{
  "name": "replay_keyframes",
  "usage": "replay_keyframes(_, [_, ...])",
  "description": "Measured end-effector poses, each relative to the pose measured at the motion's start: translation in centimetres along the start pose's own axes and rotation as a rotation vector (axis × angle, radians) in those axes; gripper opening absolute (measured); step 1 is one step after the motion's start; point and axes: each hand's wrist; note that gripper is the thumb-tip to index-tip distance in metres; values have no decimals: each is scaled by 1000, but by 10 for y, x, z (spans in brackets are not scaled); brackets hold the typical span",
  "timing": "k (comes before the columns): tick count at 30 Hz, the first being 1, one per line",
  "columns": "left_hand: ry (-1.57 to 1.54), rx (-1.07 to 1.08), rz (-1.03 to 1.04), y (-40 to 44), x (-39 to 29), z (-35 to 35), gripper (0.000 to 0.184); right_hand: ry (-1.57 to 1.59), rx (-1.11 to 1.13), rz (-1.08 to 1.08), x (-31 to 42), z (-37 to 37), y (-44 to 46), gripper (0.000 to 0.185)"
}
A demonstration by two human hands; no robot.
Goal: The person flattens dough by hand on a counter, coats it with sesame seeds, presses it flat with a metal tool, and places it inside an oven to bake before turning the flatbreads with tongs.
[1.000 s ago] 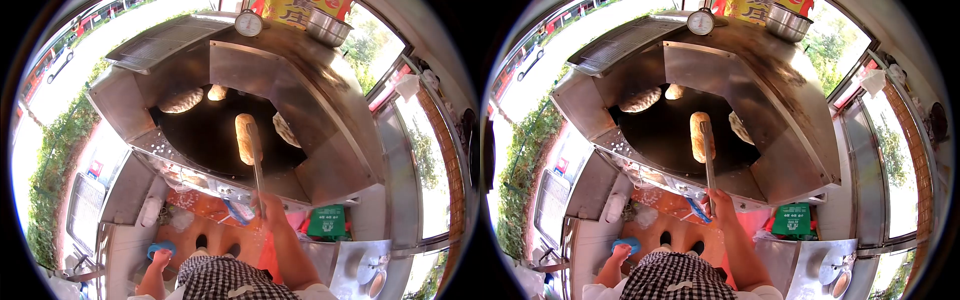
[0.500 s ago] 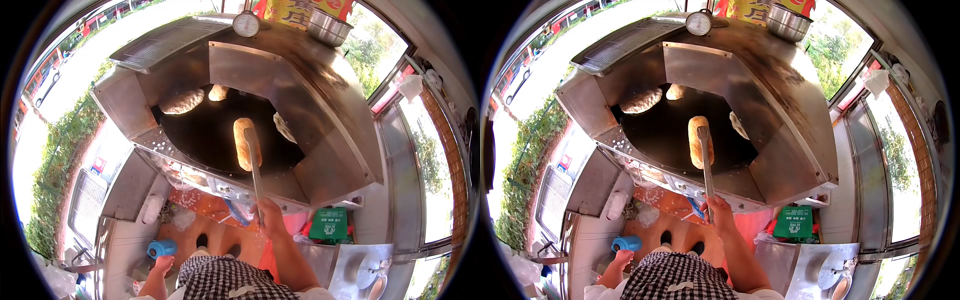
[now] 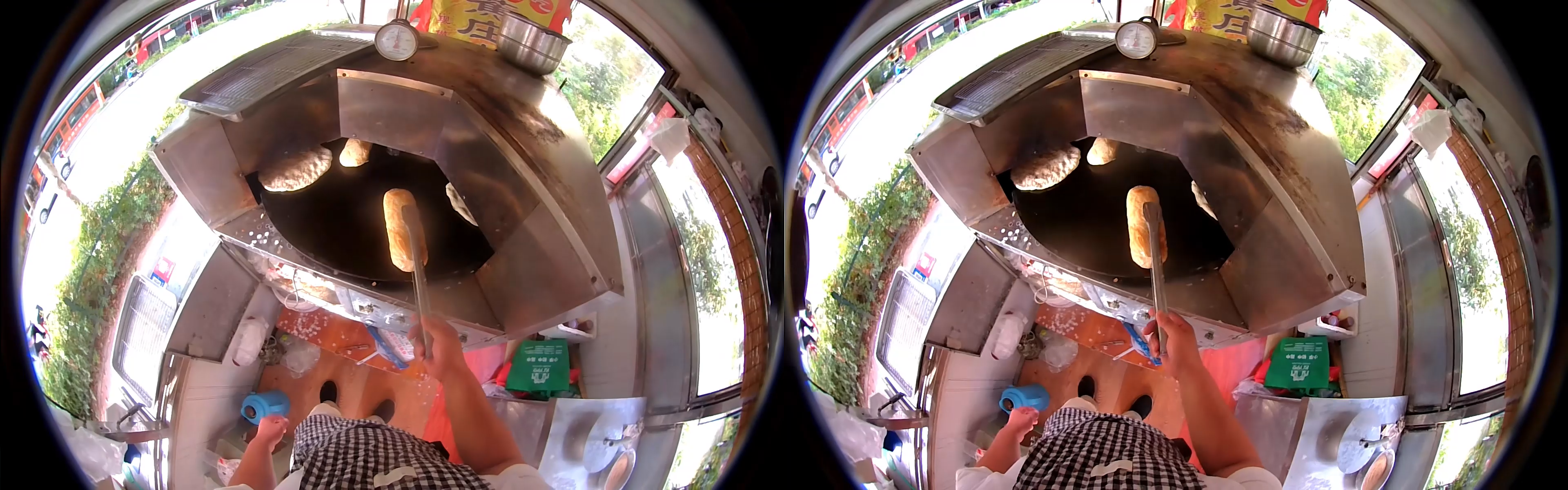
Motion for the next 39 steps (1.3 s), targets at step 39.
replay_keyframes(39, [55, 107, 41, 150, 34, -139, 28, 184, -304, -189, 4, 146, 113, 23])
Point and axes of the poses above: each hand's wrist, its own y-axis towards the middle knuckle, its own z-axis out of the palm, x = y × z, and after that the axes turned 1 degree about -y, right-handed
